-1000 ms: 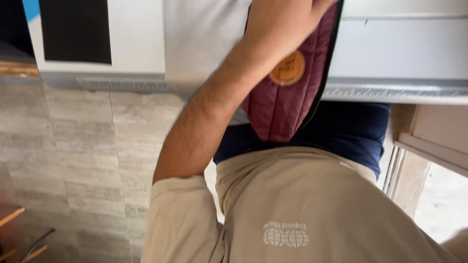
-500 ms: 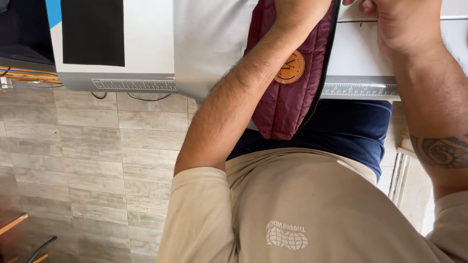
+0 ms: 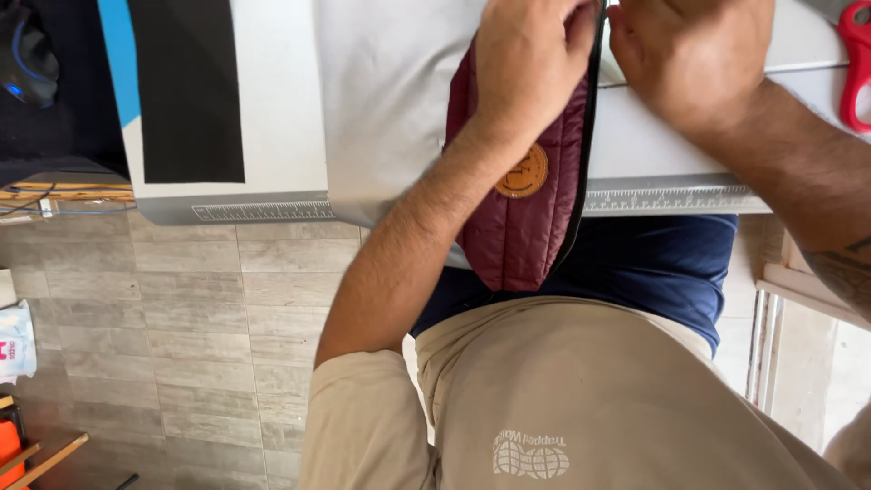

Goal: Trimming fabric edges with scissors and sewing fabric components together using an industrial sewing machine to assemble a bag.

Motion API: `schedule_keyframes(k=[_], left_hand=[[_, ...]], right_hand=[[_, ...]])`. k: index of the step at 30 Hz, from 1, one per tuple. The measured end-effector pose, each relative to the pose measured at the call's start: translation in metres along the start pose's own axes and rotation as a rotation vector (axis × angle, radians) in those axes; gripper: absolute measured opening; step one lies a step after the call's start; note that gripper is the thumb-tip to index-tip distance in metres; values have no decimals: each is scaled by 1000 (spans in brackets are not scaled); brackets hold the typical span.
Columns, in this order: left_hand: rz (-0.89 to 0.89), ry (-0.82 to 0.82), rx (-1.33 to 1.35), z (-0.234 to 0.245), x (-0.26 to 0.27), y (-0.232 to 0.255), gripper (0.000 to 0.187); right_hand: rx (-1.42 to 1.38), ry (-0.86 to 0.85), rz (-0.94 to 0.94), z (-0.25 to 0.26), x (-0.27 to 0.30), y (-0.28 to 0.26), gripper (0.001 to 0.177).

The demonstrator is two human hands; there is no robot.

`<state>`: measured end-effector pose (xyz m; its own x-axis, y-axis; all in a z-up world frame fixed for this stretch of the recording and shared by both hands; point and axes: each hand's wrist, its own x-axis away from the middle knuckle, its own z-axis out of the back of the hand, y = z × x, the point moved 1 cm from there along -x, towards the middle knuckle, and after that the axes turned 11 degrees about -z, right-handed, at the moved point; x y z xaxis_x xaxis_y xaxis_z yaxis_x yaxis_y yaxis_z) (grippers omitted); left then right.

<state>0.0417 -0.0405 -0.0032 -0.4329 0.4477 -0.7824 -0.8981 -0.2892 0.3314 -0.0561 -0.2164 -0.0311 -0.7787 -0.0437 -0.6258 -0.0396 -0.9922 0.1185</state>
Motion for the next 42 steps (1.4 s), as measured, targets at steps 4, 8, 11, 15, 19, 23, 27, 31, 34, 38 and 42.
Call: schedule_keyframes(k=[4,8,11,15,19,23,27,31,34,38,42], left_hand=[[44,-124,63,3,-6,8,11],[8,-182,54,7,-8,8,14],[-26,-181,35,10,-8,11,16],[1,-250,5,16,-2,15,11],[-1,-224,-11,23,-2,18,8],[109,-225,0,23,-10,8,14],[-167,-233,38,18,-14,-13,19],[-253,-290,145,16,-22,-24,6],[-256,-311,114,5,-16,-26,6],[-250,-286,82,6,-13,-21,11],[-239,-345,40,13,-8,-14,9]], right_hand=[[135,244,90,20,-28,-20,14],[55,195,76,5,-26,-16,17],[-51,162,62,-3,-18,-14,23],[-231,16,38,-2,-14,-18,21],[-271,4,26,6,-17,-21,18],[-290,-64,2,2,-7,-15,33],[-368,-48,-25,3,-9,-12,16],[-351,-58,-54,-4,-2,-10,11],[-468,-26,17,7,-17,-15,8],[-450,-39,4,8,-16,-16,9],[-576,-66,26,15,-18,-23,8]])
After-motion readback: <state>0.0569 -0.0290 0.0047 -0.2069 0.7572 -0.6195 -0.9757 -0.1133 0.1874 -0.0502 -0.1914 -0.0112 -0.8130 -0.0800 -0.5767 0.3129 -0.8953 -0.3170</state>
